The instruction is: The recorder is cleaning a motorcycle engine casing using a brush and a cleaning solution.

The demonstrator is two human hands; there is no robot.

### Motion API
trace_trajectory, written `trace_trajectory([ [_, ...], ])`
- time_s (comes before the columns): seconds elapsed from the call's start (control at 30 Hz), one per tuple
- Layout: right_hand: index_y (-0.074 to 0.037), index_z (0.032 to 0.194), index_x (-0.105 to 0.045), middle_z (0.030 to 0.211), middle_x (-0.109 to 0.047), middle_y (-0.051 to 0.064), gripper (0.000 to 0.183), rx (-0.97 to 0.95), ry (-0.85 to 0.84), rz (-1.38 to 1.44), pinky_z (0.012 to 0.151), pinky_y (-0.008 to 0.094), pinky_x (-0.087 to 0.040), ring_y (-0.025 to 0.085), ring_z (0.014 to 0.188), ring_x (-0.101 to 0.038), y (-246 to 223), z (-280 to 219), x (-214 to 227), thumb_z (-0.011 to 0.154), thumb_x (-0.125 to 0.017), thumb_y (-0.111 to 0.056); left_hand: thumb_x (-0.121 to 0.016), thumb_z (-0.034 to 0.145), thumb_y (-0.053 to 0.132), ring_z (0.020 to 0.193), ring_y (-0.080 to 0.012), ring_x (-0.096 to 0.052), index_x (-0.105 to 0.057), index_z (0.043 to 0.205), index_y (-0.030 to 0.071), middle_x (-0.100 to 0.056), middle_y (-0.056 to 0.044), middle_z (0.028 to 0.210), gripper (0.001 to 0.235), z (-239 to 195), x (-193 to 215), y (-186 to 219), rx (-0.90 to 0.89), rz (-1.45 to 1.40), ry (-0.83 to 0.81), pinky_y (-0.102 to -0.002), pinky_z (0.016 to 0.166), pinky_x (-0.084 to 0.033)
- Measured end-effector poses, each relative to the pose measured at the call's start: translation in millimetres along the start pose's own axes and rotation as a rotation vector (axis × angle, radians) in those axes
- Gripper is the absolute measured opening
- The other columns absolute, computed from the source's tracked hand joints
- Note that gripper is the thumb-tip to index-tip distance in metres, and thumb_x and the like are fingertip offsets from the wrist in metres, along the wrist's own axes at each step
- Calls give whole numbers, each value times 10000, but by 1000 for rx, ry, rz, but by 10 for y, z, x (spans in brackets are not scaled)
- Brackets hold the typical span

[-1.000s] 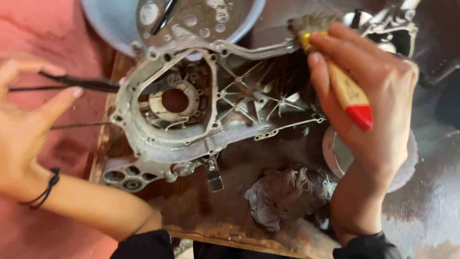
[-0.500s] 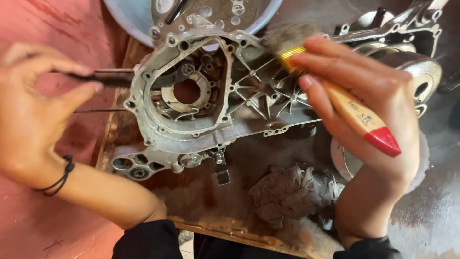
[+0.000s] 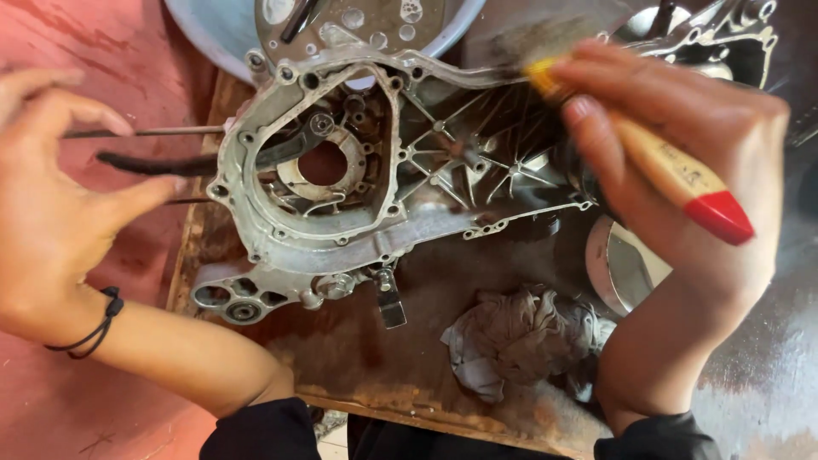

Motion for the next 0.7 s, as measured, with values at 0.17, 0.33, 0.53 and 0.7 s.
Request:
trace_trajectory([
  [0.17, 28, 1306, -696, 1266, -699, 230, 178, 75, 93, -219, 1084, 382, -580, 321, 1301, -685, -7, -15, -32, 1129, -694, 27, -951, 824, 35, 1313, -269, -562, -627, 1104, 16, -554, -119, 1416, 429, -91, 45, -127, 42, -36, 22, -367, 1114, -471],
  [0.33, 17, 1213, -678, 1260, -681, 235, 229, 162, -64, 72, 1069, 428, -551, 357, 1262, -659, -330, 116, -220, 992, -660, -42, -862, 831, 4, 1372, -236, -561, -655, 1194, 27, -549, -101, 1480, 418, -184, -67, -429, 16, -170, 58, -337, 1162, -470],
  [0.53, -114, 1299, -700, 1362, -666, 146, 399, 342, -188, 124, 1041, 448, -571, 319, 1340, -592, -702, -18, -937, 910, -768, -167, -872, 837, -25, 1427, -288, -520, -671, 1111, -7, -572, -139, 1400, 340, -125, -24, -323, -72, -143, 127, -374, 1199, -447],
  [0.7, -81, 1401, -638, 1463, -600, 203, 423, 287, -104, -70, 896, 372, -615, 337, 1419, -533, -529, -64, -1449, 992, -729, -144, -909, 885, 20, 1388, -222, -567, -686, 1062, 41, -583, -92, 1462, 286, -121, -60, -353, 103, -267, 80, -334, 1165, -465],
])
Point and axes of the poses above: each hand's wrist, its own z-axis towards the middle knuckle, its own x-axis out of the back of the hand, y = z × x, the point moved 6 cm from there along z, towards the middle knuckle
